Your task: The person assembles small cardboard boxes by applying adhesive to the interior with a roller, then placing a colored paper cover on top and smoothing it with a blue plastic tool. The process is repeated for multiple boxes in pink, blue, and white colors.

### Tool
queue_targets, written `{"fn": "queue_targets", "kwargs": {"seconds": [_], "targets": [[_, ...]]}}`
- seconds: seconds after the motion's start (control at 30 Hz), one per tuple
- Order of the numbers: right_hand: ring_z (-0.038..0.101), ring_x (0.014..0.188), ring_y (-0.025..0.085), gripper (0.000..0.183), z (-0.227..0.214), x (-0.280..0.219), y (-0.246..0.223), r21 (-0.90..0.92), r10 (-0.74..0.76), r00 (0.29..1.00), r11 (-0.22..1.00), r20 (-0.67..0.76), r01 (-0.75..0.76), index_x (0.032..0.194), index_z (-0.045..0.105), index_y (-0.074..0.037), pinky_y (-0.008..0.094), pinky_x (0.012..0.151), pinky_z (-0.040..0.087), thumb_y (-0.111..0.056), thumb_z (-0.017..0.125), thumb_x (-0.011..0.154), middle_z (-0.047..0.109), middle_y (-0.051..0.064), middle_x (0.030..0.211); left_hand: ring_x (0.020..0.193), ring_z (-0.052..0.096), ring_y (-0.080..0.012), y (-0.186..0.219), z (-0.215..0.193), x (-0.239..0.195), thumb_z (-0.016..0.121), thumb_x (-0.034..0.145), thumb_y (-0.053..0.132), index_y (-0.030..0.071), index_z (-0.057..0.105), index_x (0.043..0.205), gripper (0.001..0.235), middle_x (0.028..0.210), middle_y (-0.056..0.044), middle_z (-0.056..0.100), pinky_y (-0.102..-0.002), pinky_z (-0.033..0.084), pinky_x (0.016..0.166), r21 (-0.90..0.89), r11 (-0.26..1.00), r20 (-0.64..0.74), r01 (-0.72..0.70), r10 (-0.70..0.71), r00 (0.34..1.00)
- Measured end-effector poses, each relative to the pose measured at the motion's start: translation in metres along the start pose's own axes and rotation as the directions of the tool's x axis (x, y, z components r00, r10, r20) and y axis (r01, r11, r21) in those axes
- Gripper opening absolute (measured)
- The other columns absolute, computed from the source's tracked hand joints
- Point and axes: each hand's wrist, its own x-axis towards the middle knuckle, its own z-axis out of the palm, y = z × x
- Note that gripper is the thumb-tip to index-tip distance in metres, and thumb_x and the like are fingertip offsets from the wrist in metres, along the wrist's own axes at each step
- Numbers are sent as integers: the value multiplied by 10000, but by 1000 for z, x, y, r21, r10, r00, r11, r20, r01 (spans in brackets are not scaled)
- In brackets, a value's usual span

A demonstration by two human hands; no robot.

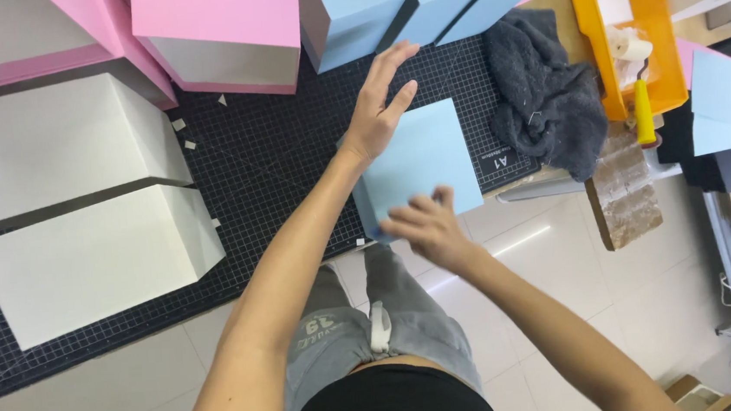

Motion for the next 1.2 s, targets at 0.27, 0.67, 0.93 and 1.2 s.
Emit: {"fn": "queue_targets", "kwargs": {"seconds": [0.27,0.67,0.93,1.2], "targets": [[417,690,144,176,-14,-13,-25,-62,205,978,978,49,-201,1092,651,-311,306,791,228,-147,655,1028,556,-96,761,1485,335,-307,-4,7,-5,445,1090,259,112,446,1466,404,1539,-122,346,-498,325,1229,148,989,111,-21,5,994],[547,698,276,419,24,-93,-9,-240,724,646,601,-241,-763,1393,579,-156,445,585,397,-55,602,987,612,51,808,1505,149,-389,2,33,-13,618,1065,349,118,369,1565,604,1607,-238,168,-745,194,1139,891,256,382,-374,20,924],[543,811,240,459,61,-89,-58,-52,650,705,724,-282,-688,1411,557,-208,394,777,340,-127,677,975,607,86,938,1509,210,-344,-10,38,-18,717,972,220,128,422,1527,636,1607,-209,238,-693,161,1161,903,202,358,-379,134,924],[618,944,186,394,-31,-117,69,-5,620,747,769,-239,-640,1258,718,-243,358,947,224,-137,792,886,718,-7,1060,1498,255,-420,27,64,-60,628,985,87,72,236,1595,725,1620,-260,180,-611,310,1163,957,276,-116,83,104,988]]}}
